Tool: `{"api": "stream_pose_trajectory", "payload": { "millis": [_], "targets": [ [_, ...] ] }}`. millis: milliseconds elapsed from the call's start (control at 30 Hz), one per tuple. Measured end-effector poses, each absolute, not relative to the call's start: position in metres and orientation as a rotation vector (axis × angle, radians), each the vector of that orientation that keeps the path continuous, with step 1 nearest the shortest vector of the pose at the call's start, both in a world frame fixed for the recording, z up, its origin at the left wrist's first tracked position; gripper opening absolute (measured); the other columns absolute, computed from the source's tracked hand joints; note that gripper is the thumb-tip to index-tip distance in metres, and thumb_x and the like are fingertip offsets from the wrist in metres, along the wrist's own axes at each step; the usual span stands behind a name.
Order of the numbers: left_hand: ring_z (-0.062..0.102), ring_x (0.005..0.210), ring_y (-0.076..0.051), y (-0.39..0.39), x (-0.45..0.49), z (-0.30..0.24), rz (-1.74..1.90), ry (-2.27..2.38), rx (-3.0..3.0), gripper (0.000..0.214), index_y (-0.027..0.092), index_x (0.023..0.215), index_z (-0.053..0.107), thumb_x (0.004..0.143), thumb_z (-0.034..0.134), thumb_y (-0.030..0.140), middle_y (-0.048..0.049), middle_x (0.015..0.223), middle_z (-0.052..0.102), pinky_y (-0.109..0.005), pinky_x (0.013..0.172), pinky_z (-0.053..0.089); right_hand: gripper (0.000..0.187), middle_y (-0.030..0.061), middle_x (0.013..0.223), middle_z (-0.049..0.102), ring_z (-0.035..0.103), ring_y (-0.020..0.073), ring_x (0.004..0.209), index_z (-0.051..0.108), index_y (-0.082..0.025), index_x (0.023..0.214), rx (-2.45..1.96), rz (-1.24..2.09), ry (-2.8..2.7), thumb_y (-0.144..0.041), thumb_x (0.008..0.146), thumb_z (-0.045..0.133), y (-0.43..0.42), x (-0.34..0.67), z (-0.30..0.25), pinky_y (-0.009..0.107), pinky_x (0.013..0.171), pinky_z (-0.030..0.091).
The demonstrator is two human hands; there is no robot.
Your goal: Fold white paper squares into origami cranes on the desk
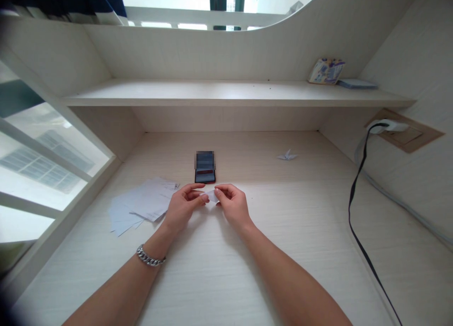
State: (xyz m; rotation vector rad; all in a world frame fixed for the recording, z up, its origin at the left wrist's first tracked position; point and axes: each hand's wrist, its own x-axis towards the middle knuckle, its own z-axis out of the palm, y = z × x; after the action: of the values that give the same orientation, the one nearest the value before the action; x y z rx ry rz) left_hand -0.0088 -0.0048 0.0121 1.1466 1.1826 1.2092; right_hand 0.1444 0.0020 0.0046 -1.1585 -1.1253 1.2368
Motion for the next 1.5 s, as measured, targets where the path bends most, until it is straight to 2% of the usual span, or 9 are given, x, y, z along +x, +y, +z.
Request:
{"api": "stream_pose_trajectory", "payload": {
  "millis": [133, 300, 533, 767, 933, 1100, 1267, 1500],
  "targets": [
    [0.064, 0.069, -0.016, -0.0047, -0.0077, 0.0112, 1.247, 1.154, 1.106, 0.040, 0.013, 0.098, 0.064, 0.063, 0.073, 0.032, -0.0071, 0.073, 0.068, -0.028, 0.067, 0.051, 0.029, 0.0059, 0.078, 0.067, 0.061, 0.0189, 0.071, 0.065, -0.018, 0.089, -1.147, 1.229, -1.151, -0.040, 0.071, 0.065, 0.0000, 0.1427, 0.0061, 0.030, 0.060, 0.050],
    [0.061, 0.065, -0.014, -0.0039, -0.0074, 0.0134, 1.319, 1.186, 1.022, 0.041, 0.013, 0.098, 0.064, 0.063, 0.072, 0.034, -0.0049, 0.072, 0.066, -0.026, 0.060, 0.052, 0.021, 0.0067, 0.084, 0.068, 0.061, 0.0189, 0.075, 0.069, -0.018, 0.082, -1.212, 0.997, -1.381, -0.036, 0.074, 0.062, -0.0063, 0.1410, 0.0101, 0.029, 0.066, 0.049],
    [0.059, 0.062, -0.011, -0.0034, -0.0049, 0.0090, 1.339, 1.099, 0.988, 0.035, 0.013, 0.091, 0.061, 0.064, 0.073, 0.030, -0.0031, 0.074, 0.065, -0.025, 0.061, 0.051, 0.017, 0.0062, 0.083, 0.065, 0.060, 0.0178, 0.075, 0.069, -0.018, 0.080, -1.228, 0.853, -1.463, -0.033, 0.075, 0.062, -0.0068, 0.1424, 0.0120, 0.028, 0.066, 0.048],
    [0.057, 0.060, -0.010, -0.0022, -0.0050, 0.0041, 1.311, 1.090, 1.026, 0.023, 0.014, 0.074, 0.059, 0.066, 0.071, 0.032, 0.0001, 0.065, 0.061, -0.022, 0.059, 0.048, 0.017, 0.0040, 0.073, 0.064, 0.059, 0.0157, 0.066, 0.061, -0.017, 0.077, -1.199, 1.042, -1.391, -0.033, 0.073, 0.063, -0.0056, 0.1408, 0.0098, 0.027, 0.058, 0.046],
    [0.058, 0.065, -0.013, -0.0033, -0.0048, 0.0048, 1.207, 1.043, 1.103, 0.023, 0.013, 0.079, 0.064, 0.070, 0.068, 0.034, -0.0038, 0.072, 0.064, -0.025, 0.063, 0.048, 0.017, 0.0020, 0.071, 0.062, 0.057, 0.0136, 0.060, 0.059, -0.017, 0.081, -1.059, 1.203, -1.325, -0.031, 0.072, 0.063, -0.0034, 0.1405, 0.0064, 0.027, 0.055, 0.046],
    [0.059, 0.072, -0.013, -0.0029, -0.0039, 0.0047, 1.225, 0.950, 1.121, 0.020, 0.013, 0.081, 0.064, 0.068, 0.070, 0.029, -0.0046, 0.078, 0.065, -0.026, 0.070, 0.047, 0.014, 0.0027, 0.074, 0.062, 0.058, 0.0145, 0.064, 0.061, -0.017, 0.080, -1.006, 1.269, -1.290, -0.029, 0.072, 0.064, -0.0022, 0.1402, 0.0037, 0.029, 0.059, 0.048],
    [0.060, 0.072, -0.014, -0.0028, -0.0036, 0.0045, 1.238, 0.919, 1.051, 0.021, 0.013, 0.080, 0.064, 0.068, 0.070, 0.029, -0.0042, 0.076, 0.065, -0.029, 0.072, 0.047, 0.022, 0.0035, 0.075, 0.063, 0.058, 0.0151, 0.065, 0.063, -0.017, 0.083, -0.989, 1.303, -1.275, -0.036, 0.071, 0.066, -0.0021, 0.1410, 0.0041, 0.030, 0.061, 0.048],
    [0.057, 0.068, -0.011, -0.0024, -0.0052, 0.0061, 1.242, 0.933, 0.988, 0.020, 0.013, 0.077, 0.065, 0.066, 0.072, 0.028, -0.0026, 0.073, 0.064, -0.024, 0.066, 0.045, 0.032, 0.0028, 0.080, 0.064, 0.058, 0.0156, 0.072, 0.063, -0.018, 0.084, -0.976, 1.302, -1.340, -0.033, 0.059, 0.077, -0.0015, 0.1413, 0.0050, 0.029, 0.065, 0.048]
  ]
}}
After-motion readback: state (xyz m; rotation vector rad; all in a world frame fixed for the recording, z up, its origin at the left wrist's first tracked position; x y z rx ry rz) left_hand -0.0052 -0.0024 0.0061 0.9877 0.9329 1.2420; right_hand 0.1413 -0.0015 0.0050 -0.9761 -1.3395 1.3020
